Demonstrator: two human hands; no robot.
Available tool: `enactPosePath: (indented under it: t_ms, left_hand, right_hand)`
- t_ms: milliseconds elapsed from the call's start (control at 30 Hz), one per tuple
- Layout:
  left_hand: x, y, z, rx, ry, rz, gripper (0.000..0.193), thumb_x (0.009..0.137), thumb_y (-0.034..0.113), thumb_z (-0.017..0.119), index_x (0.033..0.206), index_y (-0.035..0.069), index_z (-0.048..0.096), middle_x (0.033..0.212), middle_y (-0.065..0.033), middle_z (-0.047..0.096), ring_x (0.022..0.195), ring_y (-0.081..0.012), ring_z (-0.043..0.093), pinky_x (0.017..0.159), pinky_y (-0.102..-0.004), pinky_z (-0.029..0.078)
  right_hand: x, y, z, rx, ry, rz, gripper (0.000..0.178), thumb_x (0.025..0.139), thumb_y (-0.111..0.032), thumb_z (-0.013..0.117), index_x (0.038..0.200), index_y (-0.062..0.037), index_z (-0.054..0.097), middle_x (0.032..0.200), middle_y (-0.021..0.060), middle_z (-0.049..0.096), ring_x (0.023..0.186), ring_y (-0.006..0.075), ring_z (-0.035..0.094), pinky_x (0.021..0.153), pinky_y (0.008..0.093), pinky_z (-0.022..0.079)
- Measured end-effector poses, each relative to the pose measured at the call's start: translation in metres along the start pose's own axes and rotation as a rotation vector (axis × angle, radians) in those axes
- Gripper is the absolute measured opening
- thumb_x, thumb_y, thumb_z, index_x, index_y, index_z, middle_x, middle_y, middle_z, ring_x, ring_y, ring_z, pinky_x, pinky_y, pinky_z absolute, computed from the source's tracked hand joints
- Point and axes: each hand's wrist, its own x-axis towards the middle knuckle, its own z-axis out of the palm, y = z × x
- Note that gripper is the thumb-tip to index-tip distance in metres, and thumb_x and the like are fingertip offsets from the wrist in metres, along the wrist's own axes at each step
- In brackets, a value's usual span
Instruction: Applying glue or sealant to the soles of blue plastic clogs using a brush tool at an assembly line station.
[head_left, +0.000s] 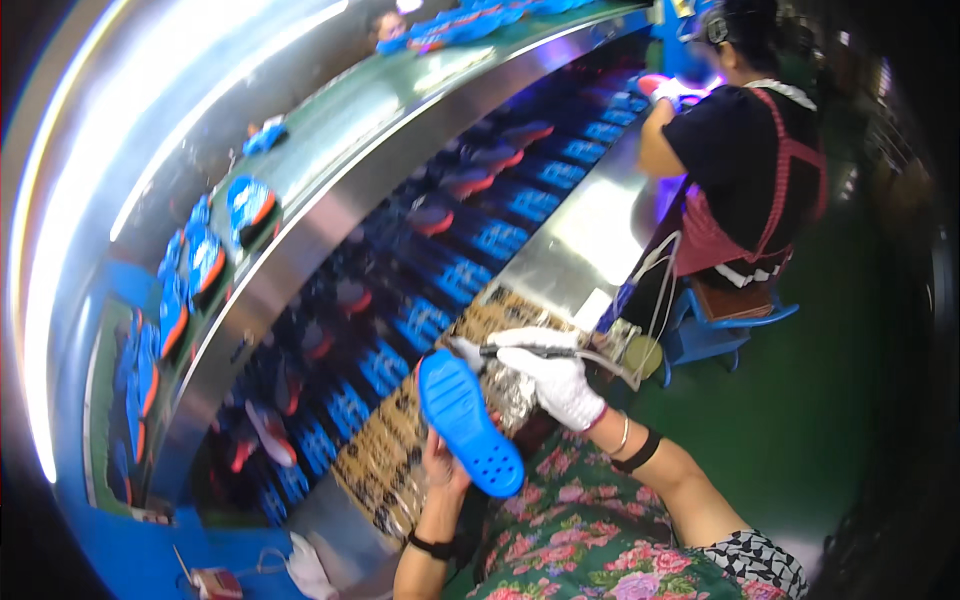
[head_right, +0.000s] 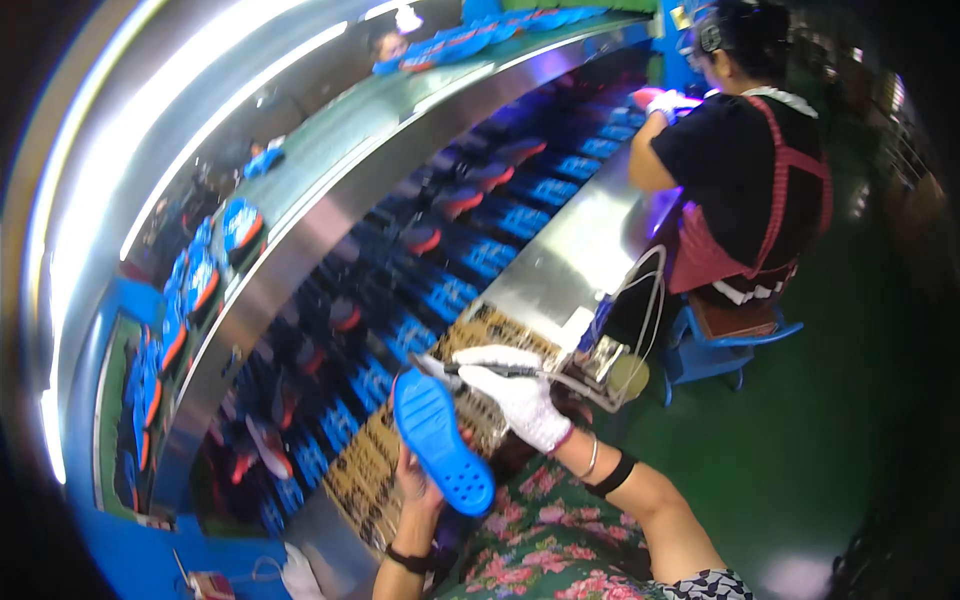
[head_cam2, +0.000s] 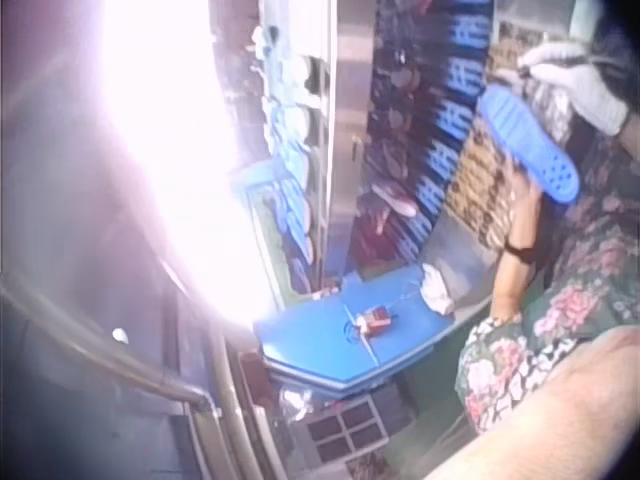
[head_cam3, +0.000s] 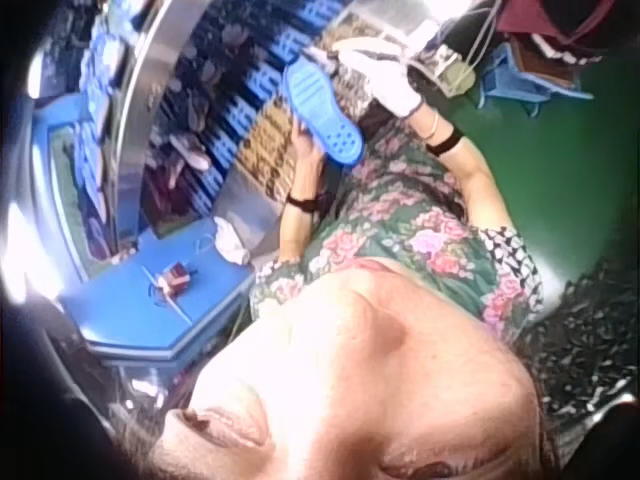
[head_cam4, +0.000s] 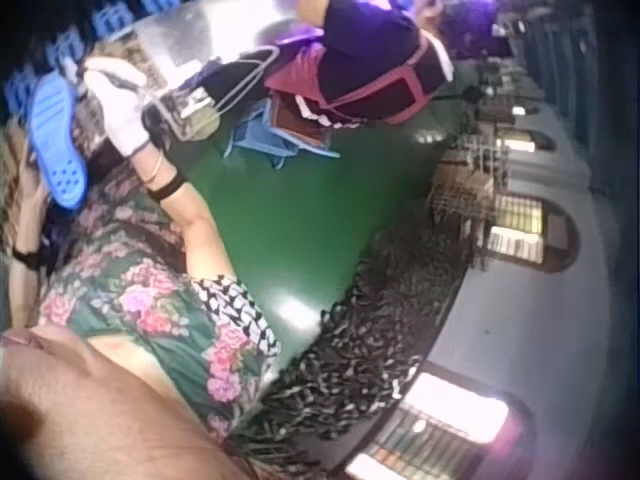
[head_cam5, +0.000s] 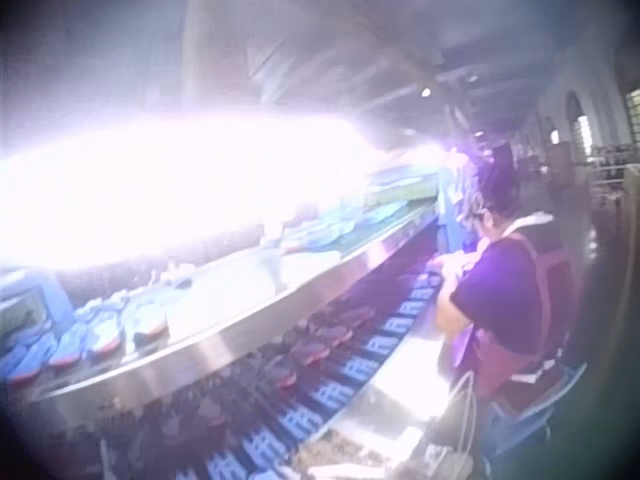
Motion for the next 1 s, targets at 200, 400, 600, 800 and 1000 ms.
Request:
enactPosePath:
  t_ms: [200, 400, 600, 800, 1000]
  left_hand:
    - [0.025, -0.029, -0.014, -0.337, -0.196, 0.041, 0.093, 0.092, 0.082, 0.037, 0.154, 0.012, 0.039, 0.143, -0.0131, 0.057, 0.120, -0.0345, 0.062, 0.104, -0.0507, 0.050]
    - [0.016, -0.013, 0.021, -0.430, -0.234, 0.196, 0.084, 0.099, 0.074, 0.032, 0.158, 0.015, 0.035, 0.157, -0.0080, 0.044, 0.142, -0.0311, 0.044, 0.119, -0.0483, 0.034]
    - [0.006, -0.015, 0.055, -0.105, 0.059, 0.311, 0.089, 0.098, 0.077, 0.028, 0.160, 0.014, 0.029, 0.161, -0.0081, 0.038, 0.145, -0.0312, 0.040, 0.121, -0.0476, 0.031]
    - [-0.001, -0.033, 0.054, 0.120, 0.194, 0.252, 0.098, 0.091, 0.086, 0.026, 0.159, 0.016, 0.028, 0.156, -0.0075, 0.044, 0.143, -0.0290, 0.043, 0.120, -0.0467, 0.033]
    - [0.000, -0.039, 0.035, 0.014, 0.234, 0.350, 0.099, 0.089, 0.088, 0.028, 0.157, 0.016, 0.032, 0.152, -0.0082, 0.048, 0.139, -0.0291, 0.046, 0.121, -0.0484, 0.032]
  right_hand:
    - [-0.011, -0.016, 0.023, -0.274, -0.236, -0.071, 0.024, 0.087, -0.002, 0.075, 0.112, 0.0015, 0.074, 0.109, 0.0107, 0.074, 0.102, 0.0178, 0.069, 0.093, 0.0324, 0.054]
    - [-0.009, -0.017, 0.030, -0.408, -0.259, -0.233, 0.025, 0.082, -0.003, 0.078, 0.107, -0.0003, 0.076, 0.102, 0.0116, 0.076, 0.095, 0.0206, 0.072, 0.085, 0.0344, 0.058]
    - [-0.002, -0.016, 0.032, -0.595, -0.358, -0.549, 0.028, 0.081, -0.003, 0.075, 0.109, -0.0033, 0.075, 0.107, 0.0128, 0.075, 0.095, 0.0273, 0.072, 0.085, 0.0370, 0.057]
    - [-0.027, -0.017, 0.045, -0.873, -0.404, -0.836, 0.033, 0.079, -0.006, 0.074, 0.112, -0.0050, 0.074, 0.101, 0.0124, 0.074, 0.093, 0.0308, 0.071, 0.082, 0.0407, 0.057]
    - [-0.033, -0.017, 0.034, -0.681, -0.382, -0.696, 0.033, 0.078, -0.004, 0.073, 0.111, -0.0064, 0.075, 0.105, 0.0134, 0.075, 0.094, 0.0314, 0.071, 0.083, 0.0406, 0.058]
